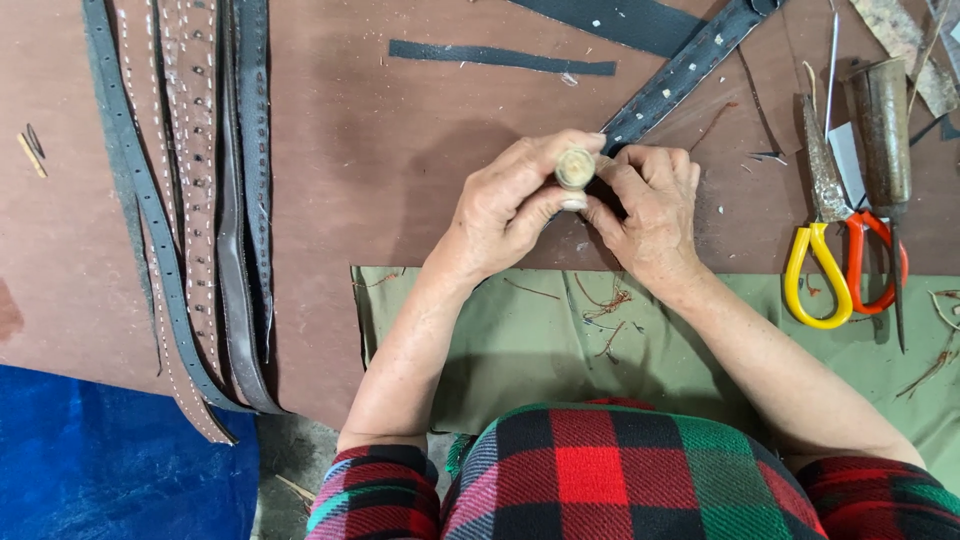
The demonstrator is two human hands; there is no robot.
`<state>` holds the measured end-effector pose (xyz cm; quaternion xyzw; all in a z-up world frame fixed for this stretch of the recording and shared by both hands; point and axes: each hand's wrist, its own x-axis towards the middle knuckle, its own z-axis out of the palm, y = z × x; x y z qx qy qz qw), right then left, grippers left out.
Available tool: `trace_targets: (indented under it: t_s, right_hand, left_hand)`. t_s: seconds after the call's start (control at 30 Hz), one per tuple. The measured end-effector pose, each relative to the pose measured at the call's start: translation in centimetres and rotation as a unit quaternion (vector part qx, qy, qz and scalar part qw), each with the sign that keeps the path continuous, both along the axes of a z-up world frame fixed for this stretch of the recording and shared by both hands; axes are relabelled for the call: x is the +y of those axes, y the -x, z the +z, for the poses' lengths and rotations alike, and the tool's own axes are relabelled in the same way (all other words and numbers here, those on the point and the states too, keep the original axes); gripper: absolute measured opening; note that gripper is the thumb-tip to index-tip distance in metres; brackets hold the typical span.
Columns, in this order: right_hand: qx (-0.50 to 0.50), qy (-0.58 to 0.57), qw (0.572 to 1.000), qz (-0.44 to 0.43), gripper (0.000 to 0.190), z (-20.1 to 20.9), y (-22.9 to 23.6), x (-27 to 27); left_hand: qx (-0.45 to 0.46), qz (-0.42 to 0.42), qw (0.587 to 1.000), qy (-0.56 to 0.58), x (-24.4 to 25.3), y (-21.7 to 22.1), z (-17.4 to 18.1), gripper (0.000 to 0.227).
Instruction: A person uses a mallet and a punch tool to process a leather belt strip on a workshop table.
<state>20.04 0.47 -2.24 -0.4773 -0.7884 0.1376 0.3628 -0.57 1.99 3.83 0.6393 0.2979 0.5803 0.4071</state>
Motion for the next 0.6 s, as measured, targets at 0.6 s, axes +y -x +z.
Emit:
trace_targets:
  t_s: [0.6]
  right_hand:
    - [-0.235,0.018,0.954,-0.184,0.055,3.6,-19.2,-2.3]
  left_hand:
    - [0.155,-0.03,0.987,0.024,-0.7,0.5,1.4,0.031]
